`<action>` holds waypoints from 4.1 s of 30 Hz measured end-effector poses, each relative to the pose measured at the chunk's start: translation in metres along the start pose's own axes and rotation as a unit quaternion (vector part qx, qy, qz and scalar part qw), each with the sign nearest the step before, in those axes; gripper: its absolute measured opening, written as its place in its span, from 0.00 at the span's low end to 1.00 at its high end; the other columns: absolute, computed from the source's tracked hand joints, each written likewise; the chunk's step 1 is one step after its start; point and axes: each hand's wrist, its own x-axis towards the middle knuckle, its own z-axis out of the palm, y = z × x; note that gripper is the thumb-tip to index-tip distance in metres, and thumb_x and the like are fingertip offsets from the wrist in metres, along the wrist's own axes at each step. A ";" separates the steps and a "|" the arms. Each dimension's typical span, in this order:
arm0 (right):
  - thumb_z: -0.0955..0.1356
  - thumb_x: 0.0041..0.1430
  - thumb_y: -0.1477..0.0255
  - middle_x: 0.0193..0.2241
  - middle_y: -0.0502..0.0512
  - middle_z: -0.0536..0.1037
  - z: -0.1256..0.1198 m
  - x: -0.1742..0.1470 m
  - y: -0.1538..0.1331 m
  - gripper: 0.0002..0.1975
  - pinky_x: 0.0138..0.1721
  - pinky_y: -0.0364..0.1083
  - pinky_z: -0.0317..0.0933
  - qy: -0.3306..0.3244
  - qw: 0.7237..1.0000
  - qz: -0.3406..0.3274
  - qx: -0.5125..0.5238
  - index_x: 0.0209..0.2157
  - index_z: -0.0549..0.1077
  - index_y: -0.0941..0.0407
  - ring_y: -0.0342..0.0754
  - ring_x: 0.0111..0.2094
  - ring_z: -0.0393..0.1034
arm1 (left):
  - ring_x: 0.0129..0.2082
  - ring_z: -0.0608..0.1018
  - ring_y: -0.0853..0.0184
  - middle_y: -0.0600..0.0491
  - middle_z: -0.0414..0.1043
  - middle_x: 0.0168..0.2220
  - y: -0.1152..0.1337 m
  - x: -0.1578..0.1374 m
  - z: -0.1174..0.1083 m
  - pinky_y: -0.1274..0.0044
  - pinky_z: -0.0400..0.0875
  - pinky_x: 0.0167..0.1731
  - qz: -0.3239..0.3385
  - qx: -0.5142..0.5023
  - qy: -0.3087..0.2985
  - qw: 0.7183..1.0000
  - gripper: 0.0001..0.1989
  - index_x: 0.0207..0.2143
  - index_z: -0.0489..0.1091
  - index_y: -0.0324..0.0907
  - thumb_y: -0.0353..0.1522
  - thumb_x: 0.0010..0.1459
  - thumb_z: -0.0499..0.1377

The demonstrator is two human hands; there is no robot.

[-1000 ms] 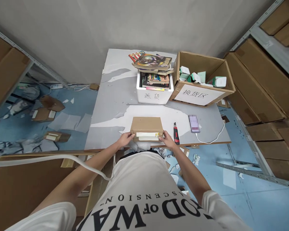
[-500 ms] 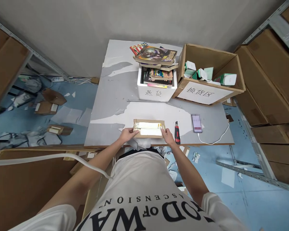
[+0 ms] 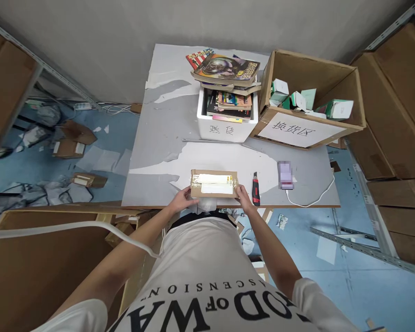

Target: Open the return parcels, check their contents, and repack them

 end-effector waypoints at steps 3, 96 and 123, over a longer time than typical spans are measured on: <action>0.62 0.55 0.55 0.57 0.55 0.66 -0.011 -0.001 0.021 0.23 0.52 0.54 0.60 -0.001 0.999 0.003 0.052 0.51 0.66 0.48 0.54 0.59 0.61 | 0.56 0.70 0.50 0.41 0.69 0.55 -0.003 0.003 -0.006 0.61 0.61 0.58 0.009 0.046 -0.020 0.999 0.44 0.54 0.66 0.37 0.42 0.32 0.72; 0.56 0.61 0.69 0.60 0.65 0.59 -0.020 0.012 -0.048 0.33 0.57 0.58 0.55 0.132 0.876 -0.211 -0.413 0.66 0.44 0.58 0.58 0.59 0.56 | 0.62 0.63 0.63 0.46 0.64 0.60 0.018 0.029 -0.003 0.66 0.53 0.63 0.347 0.364 -0.153 0.851 0.22 0.58 0.64 0.43 0.26 0.63 0.46; 0.60 0.60 0.79 0.44 0.57 0.72 0.089 0.005 -0.161 0.36 0.33 0.42 0.57 -0.258 0.519 -0.267 -0.770 0.66 0.45 0.45 0.48 0.36 0.71 | 0.59 0.67 0.63 0.43 0.65 0.58 0.006 0.033 -0.002 0.67 0.63 0.60 0.469 0.520 -0.082 0.709 0.21 0.57 0.64 0.36 0.21 0.61 0.49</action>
